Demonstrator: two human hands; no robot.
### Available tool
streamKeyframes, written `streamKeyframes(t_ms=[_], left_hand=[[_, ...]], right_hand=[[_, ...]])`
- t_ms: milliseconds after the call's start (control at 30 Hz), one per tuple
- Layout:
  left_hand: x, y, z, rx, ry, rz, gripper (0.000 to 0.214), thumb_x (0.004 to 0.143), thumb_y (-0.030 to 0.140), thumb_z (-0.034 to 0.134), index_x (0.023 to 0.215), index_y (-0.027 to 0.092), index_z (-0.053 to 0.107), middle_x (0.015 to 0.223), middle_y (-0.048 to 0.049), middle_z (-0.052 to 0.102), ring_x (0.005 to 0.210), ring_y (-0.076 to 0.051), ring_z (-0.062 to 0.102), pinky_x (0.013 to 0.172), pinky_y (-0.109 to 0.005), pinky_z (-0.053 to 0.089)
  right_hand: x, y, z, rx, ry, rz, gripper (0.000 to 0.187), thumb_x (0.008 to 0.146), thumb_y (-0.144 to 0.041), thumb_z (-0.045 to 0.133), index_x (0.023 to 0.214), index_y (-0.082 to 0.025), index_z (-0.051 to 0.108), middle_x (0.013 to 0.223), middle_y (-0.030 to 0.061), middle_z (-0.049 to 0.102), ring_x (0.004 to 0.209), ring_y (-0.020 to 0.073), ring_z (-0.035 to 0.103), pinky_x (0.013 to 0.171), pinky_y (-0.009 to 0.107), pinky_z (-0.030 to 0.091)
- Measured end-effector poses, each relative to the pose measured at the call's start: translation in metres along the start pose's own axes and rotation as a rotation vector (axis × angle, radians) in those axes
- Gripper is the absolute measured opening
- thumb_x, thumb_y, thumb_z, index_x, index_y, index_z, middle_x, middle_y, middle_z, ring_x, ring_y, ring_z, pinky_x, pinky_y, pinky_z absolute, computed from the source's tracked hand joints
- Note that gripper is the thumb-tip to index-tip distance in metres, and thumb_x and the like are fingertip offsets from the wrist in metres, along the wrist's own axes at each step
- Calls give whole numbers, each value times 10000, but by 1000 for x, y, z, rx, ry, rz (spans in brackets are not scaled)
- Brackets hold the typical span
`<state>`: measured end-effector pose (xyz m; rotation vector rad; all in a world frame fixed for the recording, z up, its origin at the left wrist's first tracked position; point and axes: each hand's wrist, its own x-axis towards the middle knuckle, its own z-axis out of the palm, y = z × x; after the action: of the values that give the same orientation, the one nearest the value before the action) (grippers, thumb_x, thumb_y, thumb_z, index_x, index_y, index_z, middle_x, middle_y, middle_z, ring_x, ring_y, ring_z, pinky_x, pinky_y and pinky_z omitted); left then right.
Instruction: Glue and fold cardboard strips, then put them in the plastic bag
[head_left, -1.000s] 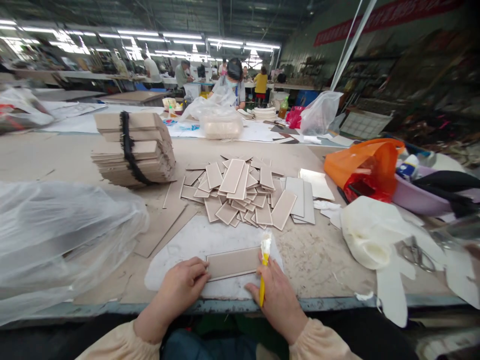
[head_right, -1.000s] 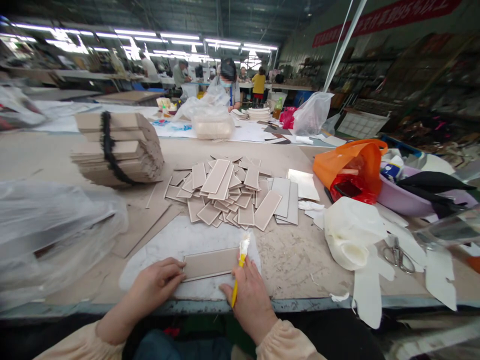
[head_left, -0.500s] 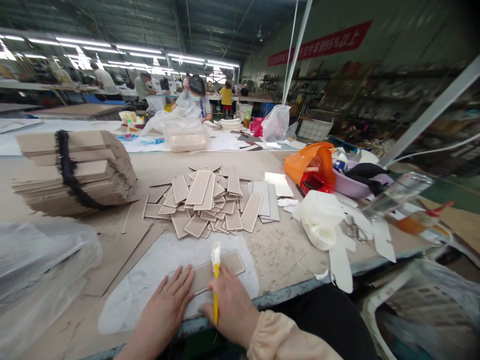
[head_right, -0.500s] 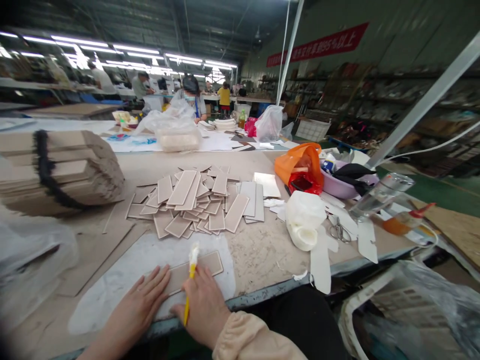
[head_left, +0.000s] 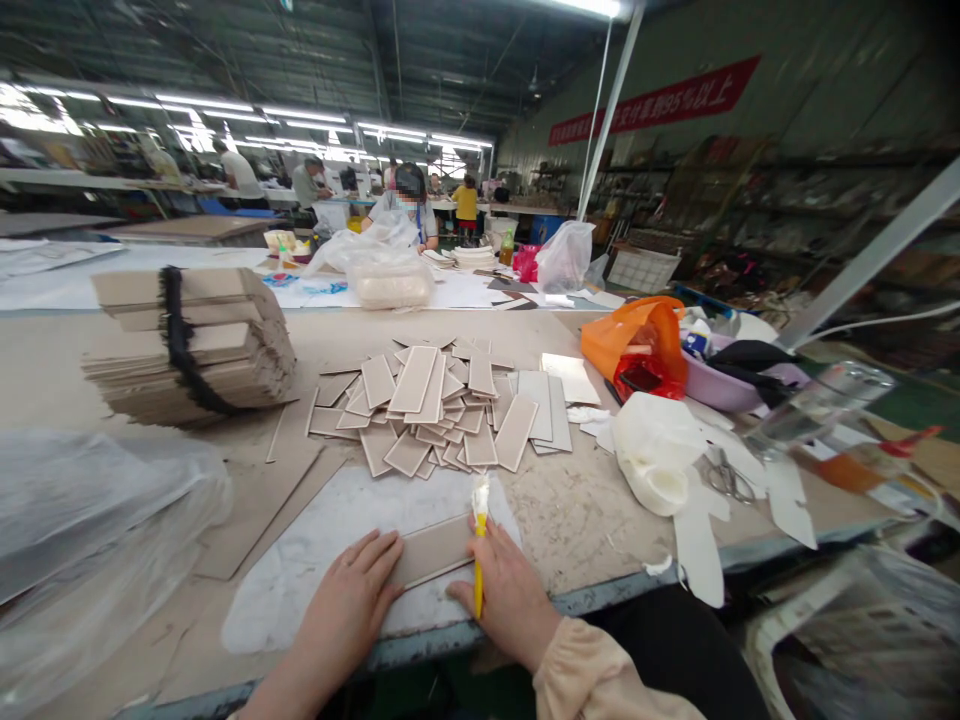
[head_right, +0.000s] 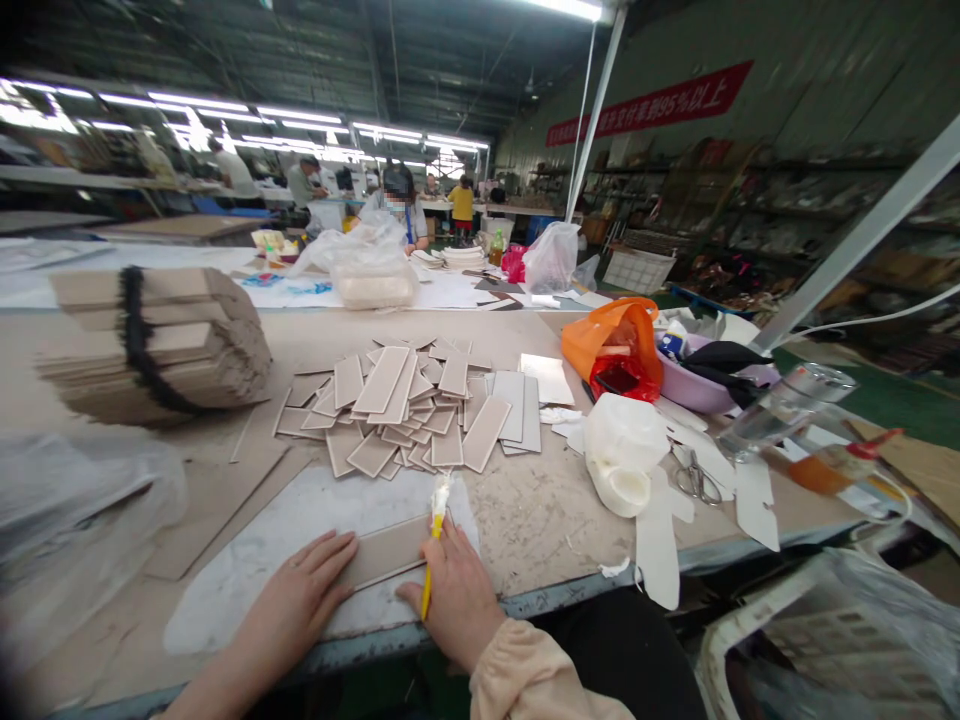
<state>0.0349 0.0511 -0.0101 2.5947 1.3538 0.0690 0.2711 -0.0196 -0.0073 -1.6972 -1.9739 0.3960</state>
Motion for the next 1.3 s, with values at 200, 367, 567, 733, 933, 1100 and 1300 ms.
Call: streamKeyframes(t_ms=[200,367,567,733,933,1100,1300], left_hand=[[17,22,-37,-107,-135,-208,605,686,241,671,1270,130,560,1213,-133,578,1118,-288,525,981,-380,416],[16,23,-38,-353,-152,-280,303,614,278,668,895,170,630,975,-58,602,942,-240,553,822,-305,410],[-2,21,-14,-1107,-162,-244,324,764,460,578,873,155,595,808,-3,602,744,-161,521,669,-241,390],[-8,37,-14,-1367,-233,-306,460,756,573,650,926,146,625,758,11,579,661,-124,463,603,-220,353],[-11,49,-11,-1580,-320,-358,449,843,561,590,982,138,647,782,-7,573,689,-124,482,630,-231,384],[-10,49,-8,-1622,-307,-365,449,823,554,622,910,116,663,728,-3,543,633,-100,425,580,-217,335],[-10,50,-13,-1573,-298,-366,511,765,628,642,835,122,658,716,-14,558,638,-114,440,596,-228,331]], right_hand=[[1,8,-2,84,62,-61,230,821,-146,684,973,-203,521,1300,153,566,1231,294,523,1021,457,460],[1,30,-11,254,160,-56,121,913,-236,565,963,-245,455,1340,135,558,1216,246,557,950,403,505],[20,33,-39,432,257,-35,166,928,-351,555,923,-251,422,1163,113,663,1037,232,663,843,358,537],[29,26,-54,493,284,-21,192,932,-344,560,835,-242,429,725,-16,624,585,147,595,555,237,463],[28,27,-45,641,356,46,209,935,-337,569,813,-244,425,613,-69,497,509,123,563,477,206,407],[27,28,-43,650,360,43,211,958,-323,528,793,-236,430,651,-61,497,534,117,559,524,214,430],[25,27,-46,665,389,75,231,961,-339,534,798,-237,407,636,-68,436,530,110,458,505,211,377]])
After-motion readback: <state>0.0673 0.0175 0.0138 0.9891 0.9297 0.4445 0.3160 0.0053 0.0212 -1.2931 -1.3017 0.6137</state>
